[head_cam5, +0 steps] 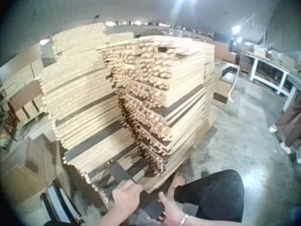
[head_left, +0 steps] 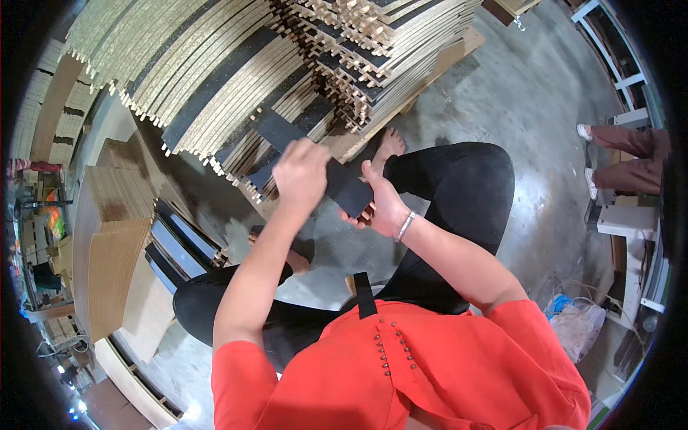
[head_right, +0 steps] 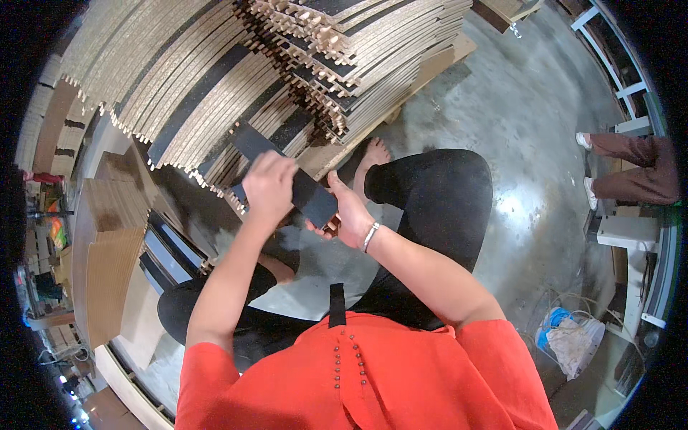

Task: Applying a finishing coat or glue to the edges of wood slats in an industrial workshop.

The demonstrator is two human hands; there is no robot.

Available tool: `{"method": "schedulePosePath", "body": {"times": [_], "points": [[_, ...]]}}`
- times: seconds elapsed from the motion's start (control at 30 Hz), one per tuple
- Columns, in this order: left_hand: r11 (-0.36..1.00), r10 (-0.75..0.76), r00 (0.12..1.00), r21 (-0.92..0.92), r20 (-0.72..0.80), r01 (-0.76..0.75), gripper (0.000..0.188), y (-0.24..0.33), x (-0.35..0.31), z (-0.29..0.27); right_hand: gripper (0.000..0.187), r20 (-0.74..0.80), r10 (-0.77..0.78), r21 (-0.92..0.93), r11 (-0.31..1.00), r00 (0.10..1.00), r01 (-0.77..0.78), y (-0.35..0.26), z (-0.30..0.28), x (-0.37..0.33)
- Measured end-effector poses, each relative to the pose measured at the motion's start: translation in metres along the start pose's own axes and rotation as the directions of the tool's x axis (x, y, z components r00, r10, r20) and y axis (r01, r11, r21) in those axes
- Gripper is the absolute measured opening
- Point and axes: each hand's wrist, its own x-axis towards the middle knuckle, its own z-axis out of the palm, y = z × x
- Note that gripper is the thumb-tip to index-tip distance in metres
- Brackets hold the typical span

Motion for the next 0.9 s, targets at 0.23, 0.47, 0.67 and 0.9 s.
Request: {"method": "schedulePosePath", "body": {"times": [0.23, 0.47, 0.67, 0.9], "points": [[0.842, -0.327, 0.934, 0.404, -0.147, 0.358, 0.009, -0.122, 0.054, -0.011, 0.042, -0.021, -0.008, -0.110, 0.994, 1.000, 0.006, 0.004, 0.005, -0.002], [0.871, -0.325, 0.924, 0.318, -0.200, 0.375, 0.011, -0.164, 0.000, -0.060, 0.047, 0.114, -0.366, -0.154, 0.912, 0.924, 0.380, -0.028, -0.014, -0.125], [0.802, -0.540, 0.835, -0.236, 0.105, 0.548, 0.004, -0.179, -0.037, -0.131, 0.061, -0.125, -0.808, -0.729, 0.469, 0.576, 0.499, -0.039, -0.106, -0.262], [0.796, -0.507, 0.858, -0.338, 0.080, 0.502, 0.004, -0.170, -0.041, -0.111, 0.052, -0.635, -0.768, -0.760, 0.602, 0.082, -0.244, 0.084, -0.289, -0.186]]}}
